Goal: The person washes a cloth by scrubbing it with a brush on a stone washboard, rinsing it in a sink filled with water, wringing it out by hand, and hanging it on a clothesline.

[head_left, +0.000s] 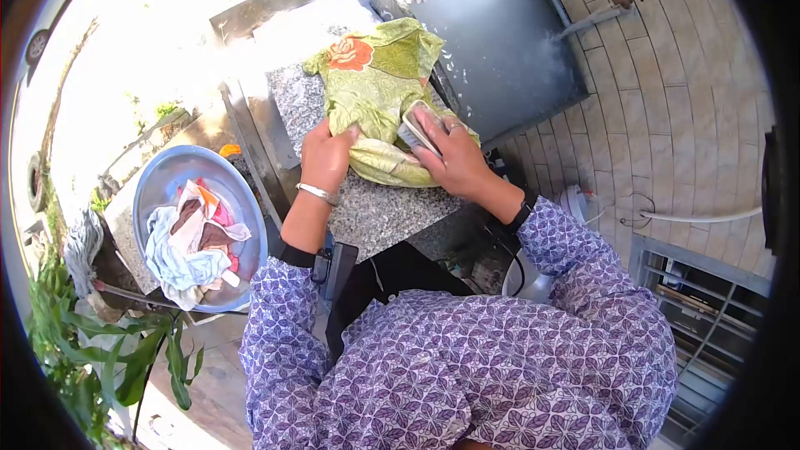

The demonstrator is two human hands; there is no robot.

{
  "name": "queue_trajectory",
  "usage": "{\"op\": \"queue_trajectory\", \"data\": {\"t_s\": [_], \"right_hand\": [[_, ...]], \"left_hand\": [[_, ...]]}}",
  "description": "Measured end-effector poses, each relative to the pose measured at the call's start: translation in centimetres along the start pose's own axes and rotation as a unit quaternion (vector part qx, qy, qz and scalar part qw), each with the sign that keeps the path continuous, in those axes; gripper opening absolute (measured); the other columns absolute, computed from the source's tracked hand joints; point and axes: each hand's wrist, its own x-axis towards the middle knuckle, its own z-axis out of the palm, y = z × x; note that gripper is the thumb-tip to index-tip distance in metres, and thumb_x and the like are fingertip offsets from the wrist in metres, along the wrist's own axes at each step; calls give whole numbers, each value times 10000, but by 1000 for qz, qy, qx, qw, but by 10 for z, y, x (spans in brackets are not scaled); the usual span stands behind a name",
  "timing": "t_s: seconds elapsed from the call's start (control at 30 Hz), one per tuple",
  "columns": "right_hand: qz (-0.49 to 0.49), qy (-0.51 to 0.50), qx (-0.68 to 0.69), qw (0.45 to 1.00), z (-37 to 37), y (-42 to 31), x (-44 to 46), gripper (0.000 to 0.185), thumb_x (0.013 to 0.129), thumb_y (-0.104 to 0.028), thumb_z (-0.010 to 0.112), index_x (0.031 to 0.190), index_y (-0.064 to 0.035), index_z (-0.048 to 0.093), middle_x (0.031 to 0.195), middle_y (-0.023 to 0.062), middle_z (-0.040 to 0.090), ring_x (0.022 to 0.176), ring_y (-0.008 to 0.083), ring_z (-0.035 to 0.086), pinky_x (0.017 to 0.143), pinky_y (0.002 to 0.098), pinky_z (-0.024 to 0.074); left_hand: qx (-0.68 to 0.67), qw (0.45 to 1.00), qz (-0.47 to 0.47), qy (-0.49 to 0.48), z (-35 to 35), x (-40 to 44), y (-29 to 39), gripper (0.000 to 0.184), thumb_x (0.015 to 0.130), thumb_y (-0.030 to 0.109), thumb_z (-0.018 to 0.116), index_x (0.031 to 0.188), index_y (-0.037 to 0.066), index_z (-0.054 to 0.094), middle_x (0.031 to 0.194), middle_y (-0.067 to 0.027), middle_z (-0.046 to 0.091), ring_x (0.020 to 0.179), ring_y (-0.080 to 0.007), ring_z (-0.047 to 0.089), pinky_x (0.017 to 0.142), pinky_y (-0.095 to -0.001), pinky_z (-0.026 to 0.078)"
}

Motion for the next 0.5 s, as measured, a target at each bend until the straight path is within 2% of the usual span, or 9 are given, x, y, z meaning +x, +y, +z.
{"op": "queue_trajectory", "data": {"t_s": [0.03, 0.1, 0.17, 0.23, 0.27, 0.33, 0.4, 0.43, 0.5], "right_hand": [[-24, 15, 8, 1000, -2, -5, -4, 609, 867, -287, 612, 1419, -147, 397, 1095, 320, 514, 922, 439, 562, 792, 471, 462], [-54, 30, 15, 998, -3, -10, -1, 620, 872, -292, 611, 1429, -140, 384, 1102, 317, 509, 933, 438, 558, 805, 464, 460], [-2, 26, 39, 999, -2, -3, 8, 629, 876, -293, 611, 1435, -129, 374, 1119, 325, 501, 962, 458, 552, 840, 465, 457], [3, 90, 71, 993, 0, 18, 30, 587, 894, -271, 599, 1420, -104, 399, 1106, 278, 543, 969, 373, 582, 853, 414, 469], [57, 142, 198, 968, -3, 26, 40, 564, 904, -254, 586, 1413, -88, 408, 1090, 241, 565, 953, 313, 589, 844, 383, 474], [112, 188, 324, 920, -17, 36, 52, 541, 915, -237, 572, 1407, -72, 417, 1073, 203, 586, 937, 253, 597, 835, 352, 479], [273, 220, 457, 817, -37, 40, 59, 531, 920, -212, 564, 1404, -50, 417, 1056, 149, 605, 907, 177, 586, 821, 308, 478], [276, 217, 458, 817, -36, 39, 58, 531, 920, -212, 564, 1404, -50, 417, 1056, 149, 605, 907, 177, 586, 821, 308, 478], [74, 257, 153, 951, -34, 38, 54, 546, 914, -202, 564, 1413, -51, 402, 1056, 162, 603, 898, 205, 598, 815, 319, 480]], "left_hand": [[-208, 978, 16, 1, -3, 8, 18, 267, 894, 96, 578, 1138, -8, 612, 1059, -104, 674, 947, -209, 644, 828, -334, 508], [-343, 936, 72, -45, 0, 20, 65, 274, 898, 14, 543, 1167, -3, 587, 1074, -74, 661, 930, -171, 639, 803, -296, 510], [-384, 903, 142, -128, 11, 20, 108, 316, 882, 13, 572, 1197, -9, 562, 1092, -74, 650, 942, -164, 630, 832, -293, 499], [-416, 874, 176, -179, 23, 9, 135, 315, 876, 18, 580, 1189, -11, 565, 1088, -74, 651, 951, -155, 625, 845, -284, 491], [-443, 842, 203, -232, 24, 5, 139, 314, 871, 22, 589, 1182, -13, 567, 1084, -73, 652, 959, -147, 620, 858, -276, 482], [-427, 860, 180, -213, 21, -13, 120, 318, 866, 31, 594, 1179, -14, 567, 1082, -66, 649, 961, -138, 615, 865, -270, 475], [-395, 901, 108, -142, 17, -34, 79, 310, 854, 49, 607, 1154, -22, 578, 1061, -53, 651, 948, -121, 606, 863, -260, 465], [-378, 920, 56, -86, 11, -44, 50, 299, 847, 59, 615, 1131, -30, 589, 1042, -48, 654, 933, -113, 601, 854, -257, 462], [-103, 994, 8, -22, -10, -60, 5, 264, 847, 66, 614, 1086, -48, 612, 1015, -40, 656, 922, -100, 585, 839, -248, 454]]}}
